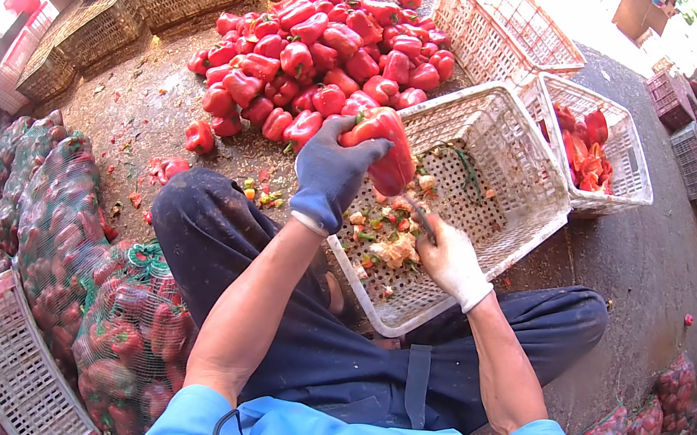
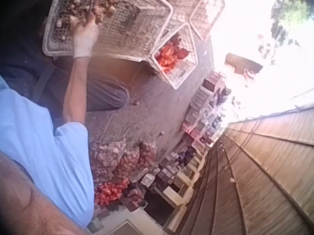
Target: The person sorts red bell peppers by cutting the stems and removing the tops with a knife, placing the cleaned peppers into a separate crate and the debris into a central basket.
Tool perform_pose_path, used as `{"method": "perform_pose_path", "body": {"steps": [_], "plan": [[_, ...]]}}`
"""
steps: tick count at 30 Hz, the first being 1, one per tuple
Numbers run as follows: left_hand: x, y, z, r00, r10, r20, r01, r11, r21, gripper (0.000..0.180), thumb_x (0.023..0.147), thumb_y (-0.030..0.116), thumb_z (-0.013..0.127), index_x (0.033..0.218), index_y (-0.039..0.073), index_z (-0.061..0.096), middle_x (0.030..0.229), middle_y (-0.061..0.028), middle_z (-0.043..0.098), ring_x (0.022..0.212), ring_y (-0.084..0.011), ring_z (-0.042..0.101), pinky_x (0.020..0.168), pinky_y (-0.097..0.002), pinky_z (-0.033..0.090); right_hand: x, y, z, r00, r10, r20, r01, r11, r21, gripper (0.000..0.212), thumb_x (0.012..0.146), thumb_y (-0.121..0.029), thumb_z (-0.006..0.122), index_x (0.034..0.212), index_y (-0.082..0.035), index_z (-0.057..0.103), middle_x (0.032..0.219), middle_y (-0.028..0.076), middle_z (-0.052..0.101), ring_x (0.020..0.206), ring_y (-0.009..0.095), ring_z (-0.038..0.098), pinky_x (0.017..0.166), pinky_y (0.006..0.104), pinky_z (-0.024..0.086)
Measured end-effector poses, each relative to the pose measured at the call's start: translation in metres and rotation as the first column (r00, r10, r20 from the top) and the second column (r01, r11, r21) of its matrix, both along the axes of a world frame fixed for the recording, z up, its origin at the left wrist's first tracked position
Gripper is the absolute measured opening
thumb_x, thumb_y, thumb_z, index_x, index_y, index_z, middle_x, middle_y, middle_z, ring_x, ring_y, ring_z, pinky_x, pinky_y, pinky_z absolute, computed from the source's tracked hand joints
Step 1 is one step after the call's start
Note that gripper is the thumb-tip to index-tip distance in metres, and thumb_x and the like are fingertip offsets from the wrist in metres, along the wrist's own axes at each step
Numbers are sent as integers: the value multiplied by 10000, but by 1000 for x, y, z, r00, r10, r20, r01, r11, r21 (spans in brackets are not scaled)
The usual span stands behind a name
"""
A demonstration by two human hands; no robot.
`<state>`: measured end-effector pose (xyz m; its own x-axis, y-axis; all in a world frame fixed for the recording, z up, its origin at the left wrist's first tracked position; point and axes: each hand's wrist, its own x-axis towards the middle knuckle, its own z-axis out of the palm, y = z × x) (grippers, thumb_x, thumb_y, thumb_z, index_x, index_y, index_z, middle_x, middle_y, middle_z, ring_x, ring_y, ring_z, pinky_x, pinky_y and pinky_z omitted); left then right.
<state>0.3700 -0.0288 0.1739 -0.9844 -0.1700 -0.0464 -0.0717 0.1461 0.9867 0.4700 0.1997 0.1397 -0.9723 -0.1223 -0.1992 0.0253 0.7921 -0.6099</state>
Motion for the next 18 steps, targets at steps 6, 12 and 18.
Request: {"method": "perform_pose_path", "body": {"steps": [6,12,18], "plan": [[-7,-10,15,998,-35,-54,33,998,-48,604,805,384,915,1270,27,772,1101,-154,813,1000,-213,781,938,-348,596,-7,21,4,966,-254,-39,205,856,-475,305,1065,-204,699,1343,-80,715,855,17,697,628,71,578,536,278,429],[15,11,17,934,-352,-57,319,895,-311,662,771,459,885,1277,46,774,1090,-202,807,1033,-314,792,938,-398,598,-58,17,36,986,-122,-115,13,740,-673,674,963,-343,880,1517,-80,598,1104,13,704,762,22,576,624,204,442],[26,10,23,887,-457,-58,441,879,-181,584,790,365,859,1260,28,779,1092,-212,802,1015,-298,796,921,-387,603,-57,12,55,1000,-17,-2,10,665,-747,589,937,-200,898,1436,-25,637,1198,58,743,1034,99,672,934,267,541]]}}
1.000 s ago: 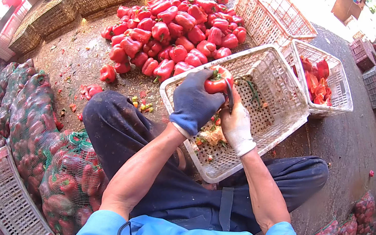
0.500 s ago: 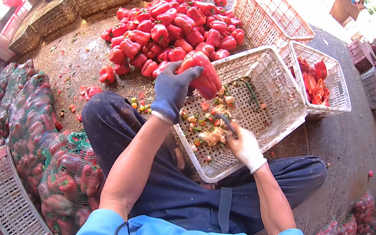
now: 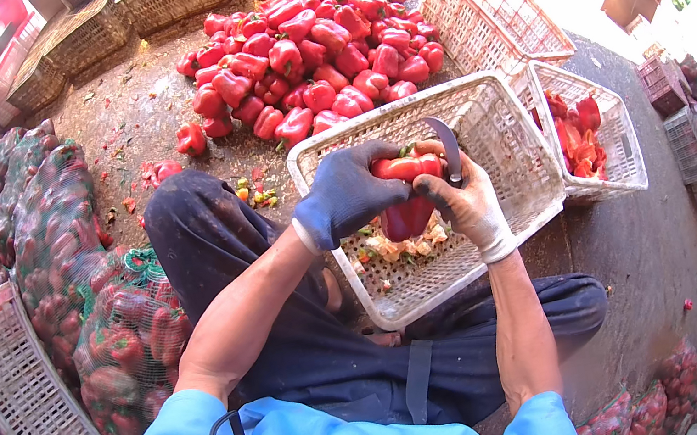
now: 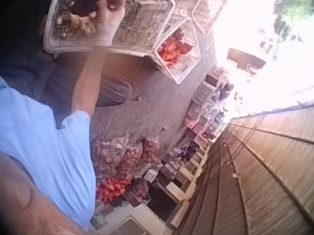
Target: The person sorts red bell peppers by cutting the stems and removing the tops with a knife, placing the cleaned peppers into a separate crate and the debris into a central basket.
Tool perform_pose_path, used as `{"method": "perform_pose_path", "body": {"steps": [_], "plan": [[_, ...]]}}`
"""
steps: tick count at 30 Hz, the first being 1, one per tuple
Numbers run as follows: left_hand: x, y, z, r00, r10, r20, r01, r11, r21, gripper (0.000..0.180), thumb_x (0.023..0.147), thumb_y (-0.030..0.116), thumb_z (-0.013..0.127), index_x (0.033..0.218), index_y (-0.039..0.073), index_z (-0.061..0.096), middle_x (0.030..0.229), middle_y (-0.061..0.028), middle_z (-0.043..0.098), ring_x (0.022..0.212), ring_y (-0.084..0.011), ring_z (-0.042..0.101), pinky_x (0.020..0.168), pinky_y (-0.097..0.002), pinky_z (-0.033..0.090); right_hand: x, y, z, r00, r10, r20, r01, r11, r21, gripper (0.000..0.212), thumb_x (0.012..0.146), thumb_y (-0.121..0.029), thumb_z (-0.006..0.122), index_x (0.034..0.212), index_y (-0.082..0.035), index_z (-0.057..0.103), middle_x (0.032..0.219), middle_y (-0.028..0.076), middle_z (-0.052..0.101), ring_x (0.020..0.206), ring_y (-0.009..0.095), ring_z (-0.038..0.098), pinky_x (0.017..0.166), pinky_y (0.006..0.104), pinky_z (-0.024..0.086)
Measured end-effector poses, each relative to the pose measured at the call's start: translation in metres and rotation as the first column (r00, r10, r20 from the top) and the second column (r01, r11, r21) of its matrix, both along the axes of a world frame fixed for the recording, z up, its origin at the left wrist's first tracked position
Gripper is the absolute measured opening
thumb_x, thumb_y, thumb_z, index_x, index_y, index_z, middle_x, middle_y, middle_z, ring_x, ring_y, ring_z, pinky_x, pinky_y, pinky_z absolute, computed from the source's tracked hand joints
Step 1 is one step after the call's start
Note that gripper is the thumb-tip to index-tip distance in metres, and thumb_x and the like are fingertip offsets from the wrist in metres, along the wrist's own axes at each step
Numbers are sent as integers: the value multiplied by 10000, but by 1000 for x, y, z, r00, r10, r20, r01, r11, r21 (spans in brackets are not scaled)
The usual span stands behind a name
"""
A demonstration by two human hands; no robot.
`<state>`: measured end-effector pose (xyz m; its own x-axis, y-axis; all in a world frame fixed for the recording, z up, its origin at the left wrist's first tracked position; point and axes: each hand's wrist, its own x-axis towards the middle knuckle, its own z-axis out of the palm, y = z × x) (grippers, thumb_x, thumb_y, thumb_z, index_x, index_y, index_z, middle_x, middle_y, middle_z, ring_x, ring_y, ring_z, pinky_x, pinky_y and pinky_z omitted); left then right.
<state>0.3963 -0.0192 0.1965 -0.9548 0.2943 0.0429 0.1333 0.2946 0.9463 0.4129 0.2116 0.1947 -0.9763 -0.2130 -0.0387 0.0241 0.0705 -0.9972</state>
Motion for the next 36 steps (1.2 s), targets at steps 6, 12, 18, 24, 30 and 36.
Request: {"method": "perform_pose_path", "body": {"steps": [6,12,18,24,30,36], "plan": [[1,1,-2,998,-63,19,60,990,129,501,840,116,833,1322,5,752,1171,-69,796,1065,-113,723,983,-308,591,4,2,10,993,-54,103,64,993,-96,442,927,-137,849,1322,-32,681,1140,64,760,1000,120,700,908,284,560],[7,5,-1,985,-103,140,43,926,375,535,835,64,868,1347,-11,732,1216,-61,766,1104,-115,700,1010,-311,581,3,8,8,997,-70,15,70,995,-65,397,937,-180,812,1285,-31,688,1148,79,754,1007,135,706,929,302,565],[12,2,31,986,-119,121,21,794,607,718,859,80,906,1498,-40,602,1311,-81,732,1201,-134,674,1088,-326,550,-2,47,-42,962,-266,-55,238,924,-298,356,975,-198,772,1270,-22,676,1193,94,708,1130,197,693,1039,363,552],[-4,-4,17,986,-56,159,-118,445,888,432,1016,162,729,1402,-11,643,1244,-73,742,1140,-158,713,1074,-345,544,8,40,-38,947,-284,148,320,855,-407,332,985,-200,769,1252,-27,677,1149,107,736,1052,198,742,890,359,619],[-17,-17,12,982,64,177,-182,562,807,433,1067,278,667,1406,9,633,1237,-99,739,1121,-212,753,976,-386,623,27,61,-29,862,-373,343,401,916,-11,352,935,-270,814,1205,-71,709,742,24,656,436,105,503,375,279,368],[-8,5,10,982,-34,184,-100,735,671,646,979,163,791,1556,0,552,1301,-92,717,1115,-155,708,963,-324,603,-28,246,-8,538,-843,1,828,529,-187,429,1085,-482,659,1325,-127,689,870,-7,666,610,67,520,454,244,432]]}}
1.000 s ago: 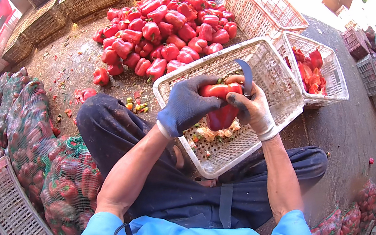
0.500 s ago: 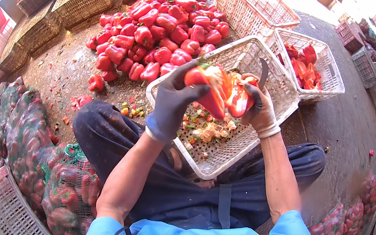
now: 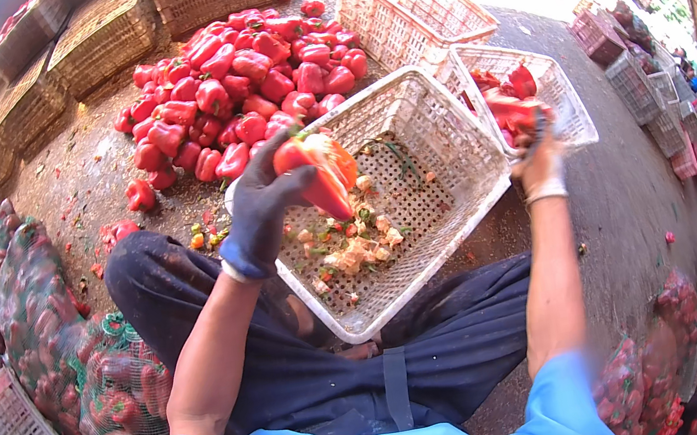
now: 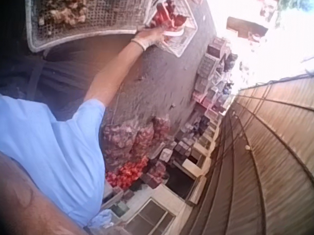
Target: The person sorts red bell peppers by cutting the stems and removing the tops with a knife, placing the cleaned peppers into a separate crate and the debris into a central basket.
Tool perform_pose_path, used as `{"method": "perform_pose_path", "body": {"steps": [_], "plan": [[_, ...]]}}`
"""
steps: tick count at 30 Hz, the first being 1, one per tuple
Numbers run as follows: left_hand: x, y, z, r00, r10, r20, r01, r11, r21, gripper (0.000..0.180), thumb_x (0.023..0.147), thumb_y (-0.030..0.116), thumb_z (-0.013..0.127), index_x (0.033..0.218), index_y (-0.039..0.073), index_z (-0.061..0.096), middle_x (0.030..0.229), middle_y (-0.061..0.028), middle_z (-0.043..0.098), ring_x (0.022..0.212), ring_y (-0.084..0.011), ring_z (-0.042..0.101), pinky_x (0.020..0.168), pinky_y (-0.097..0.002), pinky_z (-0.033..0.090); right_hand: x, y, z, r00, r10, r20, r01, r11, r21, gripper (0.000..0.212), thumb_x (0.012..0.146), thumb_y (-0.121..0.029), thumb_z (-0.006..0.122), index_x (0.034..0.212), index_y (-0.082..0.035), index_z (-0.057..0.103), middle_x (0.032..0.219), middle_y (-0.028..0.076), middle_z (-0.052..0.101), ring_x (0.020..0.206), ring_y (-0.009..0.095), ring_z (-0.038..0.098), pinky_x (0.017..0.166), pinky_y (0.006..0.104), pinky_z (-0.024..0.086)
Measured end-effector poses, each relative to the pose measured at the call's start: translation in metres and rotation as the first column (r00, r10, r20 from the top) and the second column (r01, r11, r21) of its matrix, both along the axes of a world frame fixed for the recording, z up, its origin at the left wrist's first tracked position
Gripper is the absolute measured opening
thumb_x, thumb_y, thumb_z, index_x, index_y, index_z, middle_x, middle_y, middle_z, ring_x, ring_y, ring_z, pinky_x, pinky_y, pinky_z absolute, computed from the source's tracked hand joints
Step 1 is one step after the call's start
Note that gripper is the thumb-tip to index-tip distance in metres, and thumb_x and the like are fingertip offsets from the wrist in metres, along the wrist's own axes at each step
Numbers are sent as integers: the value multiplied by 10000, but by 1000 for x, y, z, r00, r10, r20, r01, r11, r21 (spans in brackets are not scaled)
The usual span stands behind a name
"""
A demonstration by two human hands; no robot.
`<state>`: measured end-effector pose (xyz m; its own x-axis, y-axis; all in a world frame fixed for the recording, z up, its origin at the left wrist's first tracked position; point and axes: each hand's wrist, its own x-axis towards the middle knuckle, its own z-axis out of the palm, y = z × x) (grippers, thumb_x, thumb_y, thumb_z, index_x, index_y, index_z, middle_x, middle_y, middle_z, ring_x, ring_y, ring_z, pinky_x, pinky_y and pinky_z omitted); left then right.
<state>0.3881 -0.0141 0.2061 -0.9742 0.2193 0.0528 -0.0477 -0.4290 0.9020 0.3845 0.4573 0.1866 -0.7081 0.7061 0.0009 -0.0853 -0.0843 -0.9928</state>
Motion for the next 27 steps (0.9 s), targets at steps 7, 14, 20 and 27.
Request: {"method": "perform_pose_path", "body": {"steps": [7,14,20,27], "plan": [[14,14,-13,919,55,-390,-287,772,-568,726,809,245,900,1461,60,638,1292,-206,753,1191,-302,754,1042,-392,579,23,-104,14,837,546,25,-540,833,-118,605,1066,-602,645,1388,-90,646,969,60,760,555,40,581,374,224,408],[23,25,-17,739,-102,-666,-493,591,-638,602,799,186,850,1354,82,643,1065,-201,755,956,-409,762,803,-481,615,41,-238,19,579,757,303,-771,629,-99,527,963,-424,871,1253,-15,709,817,0,680,544,62,542,512,217,437],[25,29,-30,733,-188,-654,-468,559,-685,790,763,211,912,1467,94,574,1107,-178,731,1007,-416,732,855,-484,596,33,-236,5,562,753,343,-752,638,-167,459,979,-409,844,1251,-73,693,766,3,663,486,52,514,392,235,342],[18,25,-36,927,-307,-214,20,611,-791,910,834,338,912,1577,116,437,1340,-250,703,1247,-464,685,1010,-504,578,39,-244,28,428,812,397,-732,569,-375,458,957,-426,855,1217,-105,655,643,-53,537,440,48,461,360,239,277]]}}
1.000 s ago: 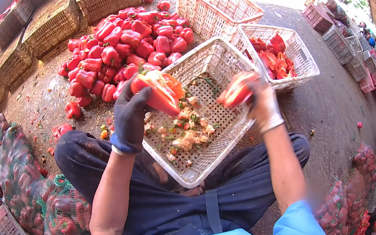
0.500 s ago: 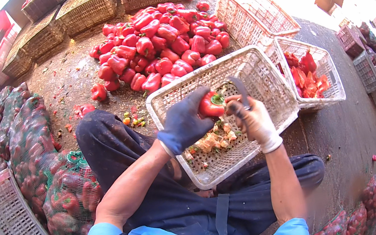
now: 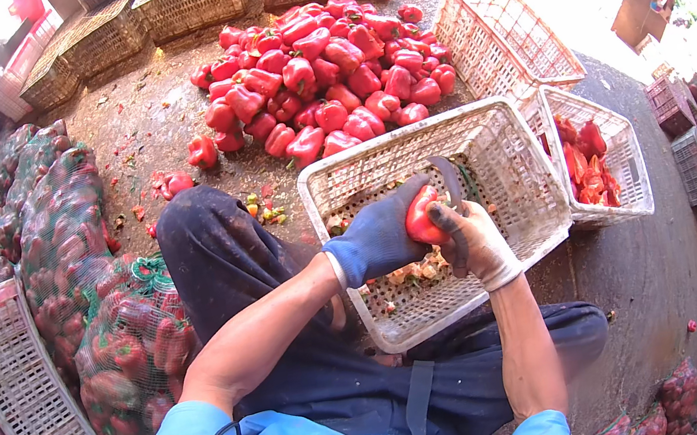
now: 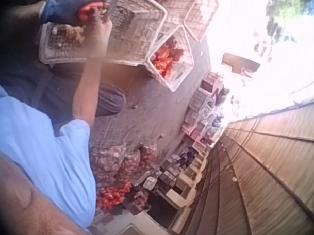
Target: The person sorts red bell peppers by cutting the stems and removing the tops with a knife, placing the cleaned peppers into a separate crate and the debris into a central basket.
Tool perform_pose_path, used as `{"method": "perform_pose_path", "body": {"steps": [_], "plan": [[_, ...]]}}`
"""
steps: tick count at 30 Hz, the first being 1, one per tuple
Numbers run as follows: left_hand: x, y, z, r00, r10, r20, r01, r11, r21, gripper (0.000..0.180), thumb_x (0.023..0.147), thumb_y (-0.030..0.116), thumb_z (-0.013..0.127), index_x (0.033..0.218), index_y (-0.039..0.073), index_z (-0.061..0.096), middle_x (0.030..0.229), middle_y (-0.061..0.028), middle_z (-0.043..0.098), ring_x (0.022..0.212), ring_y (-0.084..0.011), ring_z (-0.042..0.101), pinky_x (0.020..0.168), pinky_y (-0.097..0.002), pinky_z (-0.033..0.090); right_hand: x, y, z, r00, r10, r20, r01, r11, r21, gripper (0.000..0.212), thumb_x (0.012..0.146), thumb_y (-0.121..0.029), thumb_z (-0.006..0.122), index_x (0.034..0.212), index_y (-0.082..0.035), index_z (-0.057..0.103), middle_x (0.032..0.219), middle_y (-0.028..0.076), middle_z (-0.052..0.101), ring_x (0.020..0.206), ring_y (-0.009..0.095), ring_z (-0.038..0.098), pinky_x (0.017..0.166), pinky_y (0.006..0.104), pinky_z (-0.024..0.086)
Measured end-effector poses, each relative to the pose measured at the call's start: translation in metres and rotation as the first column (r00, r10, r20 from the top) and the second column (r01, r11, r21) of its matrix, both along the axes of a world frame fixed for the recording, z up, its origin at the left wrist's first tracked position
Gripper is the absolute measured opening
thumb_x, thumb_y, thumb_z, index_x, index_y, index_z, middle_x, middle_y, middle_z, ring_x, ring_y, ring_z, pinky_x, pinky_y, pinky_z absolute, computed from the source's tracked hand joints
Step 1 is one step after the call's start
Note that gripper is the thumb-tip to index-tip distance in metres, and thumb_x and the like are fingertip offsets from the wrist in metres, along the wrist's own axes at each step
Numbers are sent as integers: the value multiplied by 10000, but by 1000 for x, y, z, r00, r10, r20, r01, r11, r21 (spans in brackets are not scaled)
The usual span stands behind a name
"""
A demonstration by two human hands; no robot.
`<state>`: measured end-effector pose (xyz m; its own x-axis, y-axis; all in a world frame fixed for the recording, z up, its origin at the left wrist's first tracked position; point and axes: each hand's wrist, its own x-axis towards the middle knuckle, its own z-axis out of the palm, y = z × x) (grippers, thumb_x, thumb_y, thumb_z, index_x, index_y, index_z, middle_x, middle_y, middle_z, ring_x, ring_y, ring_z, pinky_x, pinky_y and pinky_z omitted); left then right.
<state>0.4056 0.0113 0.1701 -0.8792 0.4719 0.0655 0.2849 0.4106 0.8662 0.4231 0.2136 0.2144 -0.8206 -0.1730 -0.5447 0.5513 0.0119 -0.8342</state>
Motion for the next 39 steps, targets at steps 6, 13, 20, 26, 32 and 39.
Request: {"method": "perform_pose_path", "body": {"steps": [6,13,20,26,32,39], "plan": [[-1,1,-12,999,31,-41,-37,990,-139,529,922,360,815,1374,150,635,1212,-194,747,1140,-421,727,958,-476,587,0,0,-17,967,-3,-253,29,995,99,342,936,-301,894,1090,-33,748,818,-4,685,629,81,609,545,262,477],[3,2,-6,989,88,-116,-100,990,-98,423,947,297,789,1343,184,695,1184,-175,772,1118,-398,743,938,-460,591,5,-4,-12,777,122,-617,156,913,377,347,921,-182,895,1185,-13,747,957,43,763,796,73,650,701,260,512],[6,2,7,995,28,-93,1,955,297,458,953,286,825,1365,128,699,1181,-164,784,1099,-341,769,961,-404,590,8,18,-21,960,-224,-170,170,943,-287,298,1059,-325,698,1131,-42,752,711,13,636,510,82,539,450,223,386],[-4,-4,-4,996,69,54,-75,990,121,551,915,192,850,1426,103,663,1287,-134,761,1161,-187,723,1025,-370,562,-7,43,-24,978,-134,-161,69,931,-359,561,1036,-593,701,1203,-57,681,682,5,598,499,105,504,421,278,359],[-15,-10,-3,984,69,164,-104,971,217,592,844,182,816,1398,68,641,1240,-167,749,1135,-278,724,1028,-388,555,-12,62,-52,783,34,-620,188,938,290,730,931,-620,824,1368,-56,667,840,-10,666,496,23,476,429,222,334],[-5,1,-7,997,39,72,-33,996,-83,641,814,421,864,1308,76,647,1206,-233,757,1151,-431,727,971,-490,576,16,5,-3,915,92,-392,-41,990,138,430,950,-343,879,1223,-37,752,860,-3,714,722,55,608,644,257,468]]}}
